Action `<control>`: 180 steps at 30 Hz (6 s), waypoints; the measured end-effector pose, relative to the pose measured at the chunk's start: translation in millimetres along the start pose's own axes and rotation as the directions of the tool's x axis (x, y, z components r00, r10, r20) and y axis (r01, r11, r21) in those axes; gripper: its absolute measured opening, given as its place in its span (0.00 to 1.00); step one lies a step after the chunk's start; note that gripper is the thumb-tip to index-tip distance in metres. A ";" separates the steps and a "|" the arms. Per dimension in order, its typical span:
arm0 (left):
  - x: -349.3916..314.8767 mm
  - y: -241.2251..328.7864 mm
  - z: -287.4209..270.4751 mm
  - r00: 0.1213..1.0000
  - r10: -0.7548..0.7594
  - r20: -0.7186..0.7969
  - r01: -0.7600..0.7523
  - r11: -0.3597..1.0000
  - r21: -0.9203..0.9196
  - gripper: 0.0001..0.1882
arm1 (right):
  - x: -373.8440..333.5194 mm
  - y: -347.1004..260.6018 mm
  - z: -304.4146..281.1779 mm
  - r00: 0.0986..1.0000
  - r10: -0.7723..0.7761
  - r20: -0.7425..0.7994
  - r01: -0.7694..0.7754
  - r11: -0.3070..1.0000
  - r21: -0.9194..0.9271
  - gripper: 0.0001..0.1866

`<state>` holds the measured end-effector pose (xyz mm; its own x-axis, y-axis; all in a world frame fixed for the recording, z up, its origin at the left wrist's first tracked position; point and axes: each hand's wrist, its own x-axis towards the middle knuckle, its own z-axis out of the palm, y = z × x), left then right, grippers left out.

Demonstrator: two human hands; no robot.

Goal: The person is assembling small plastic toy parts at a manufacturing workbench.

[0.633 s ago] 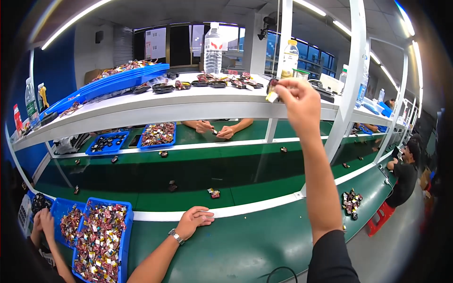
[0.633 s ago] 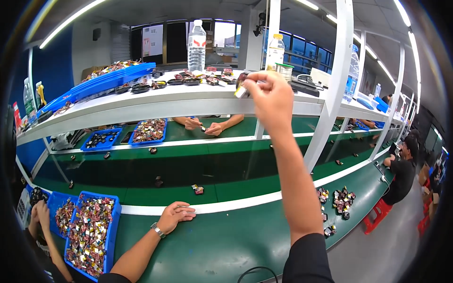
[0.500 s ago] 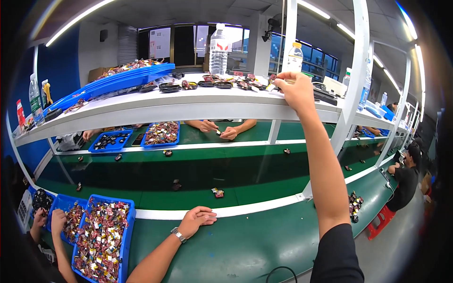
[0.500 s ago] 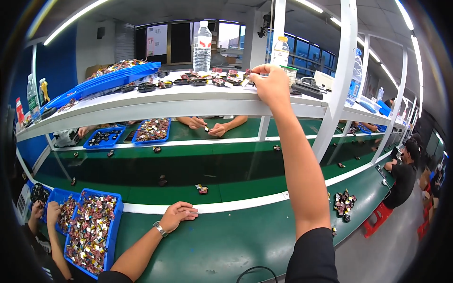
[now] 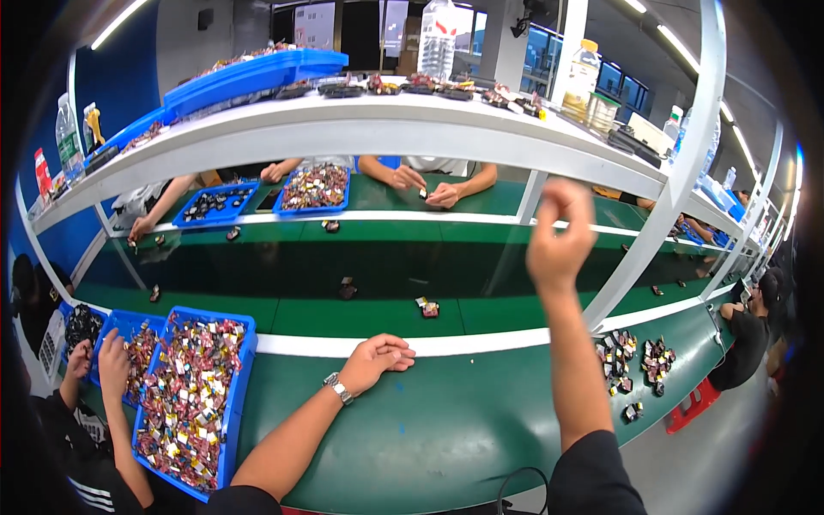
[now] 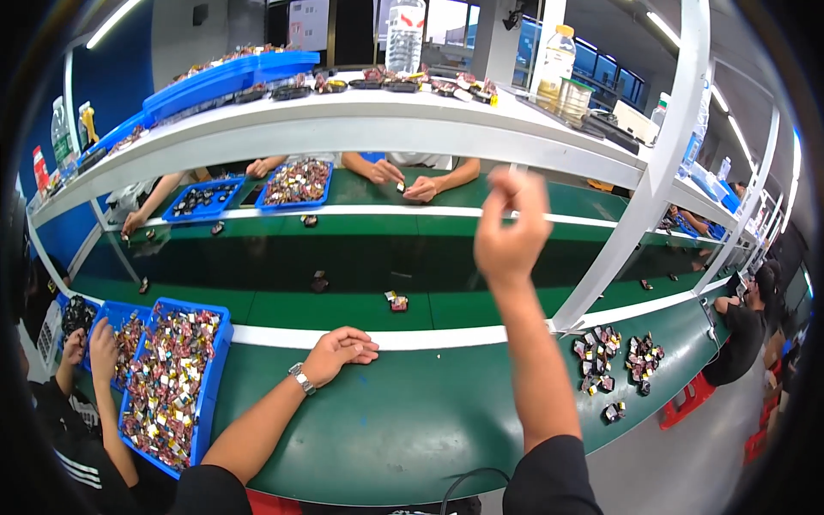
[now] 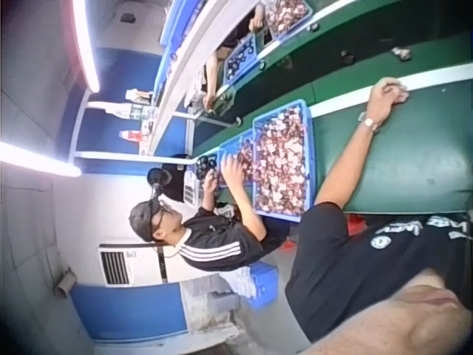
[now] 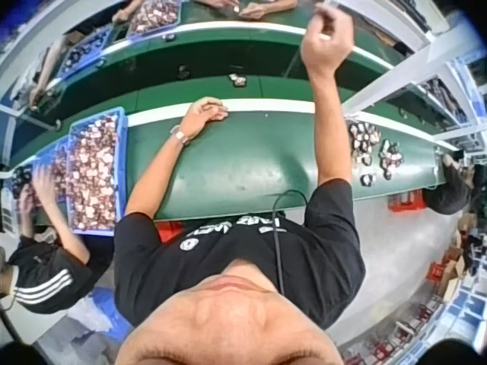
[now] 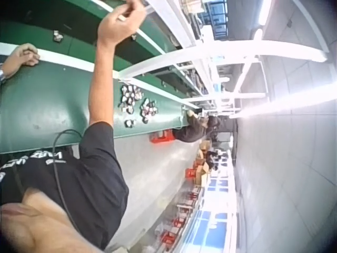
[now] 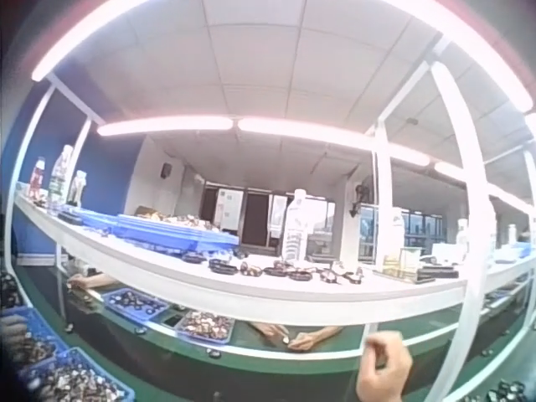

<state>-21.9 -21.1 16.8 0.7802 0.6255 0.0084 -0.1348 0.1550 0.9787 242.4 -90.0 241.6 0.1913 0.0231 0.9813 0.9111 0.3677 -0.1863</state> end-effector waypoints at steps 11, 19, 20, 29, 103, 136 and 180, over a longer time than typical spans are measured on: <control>-2.7 -1.3 6.3 0.996 0.017 -0.086 -0.018 1.000 -0.007 0.10 | -226.5 15.6 44.6 0.429 0.633 0.644 -0.304 0.773 -0.557 0.32; 1.4 2.2 -7.4 0.933 0.038 -0.357 -0.064 0.996 -0.060 0.14 | -218.9 -18.6 21.6 0.451 0.310 0.837 -0.632 0.773 0.053 0.26; 1.3 2.9 -14.4 0.966 -0.024 -0.257 0.001 0.996 -0.093 0.16 | -218.6 -26.2 17.2 0.439 0.215 0.873 -0.633 0.763 0.131 0.28; 0.4 13.7 -13.0 0.988 -0.093 -0.120 0.069 0.980 -0.187 0.20 | -221.1 -31.1 23.8 0.578 0.143 0.804 -0.469 0.864 0.184 0.19; 1.4 -3.0 -16.0 1.000 0.017 0.015 -0.012 0.956 -0.292 0.11 | -226.8 -49.5 29.0 0.582 0.218 0.783 -0.520 0.840 0.152 0.08; 0.4 -5.4 -13.7 0.993 0.112 0.027 -0.090 0.902 -0.422 0.11 | -219.6 -54.8 29.1 0.658 0.179 0.732 -0.503 0.827 0.250 0.09; 2.2 -3.6 -2.3 0.986 0.035 -0.165 -0.074 0.969 -0.237 0.09 | -228.4 -54.5 37.9 0.760 0.034 0.649 -0.145 0.982 0.119 0.08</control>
<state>-21.1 -18.6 12.8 0.6632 0.7484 0.0089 -0.3337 0.2850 0.8986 135.2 -80.1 29.5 -0.0608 0.6336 0.7713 0.8237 0.4683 -0.3198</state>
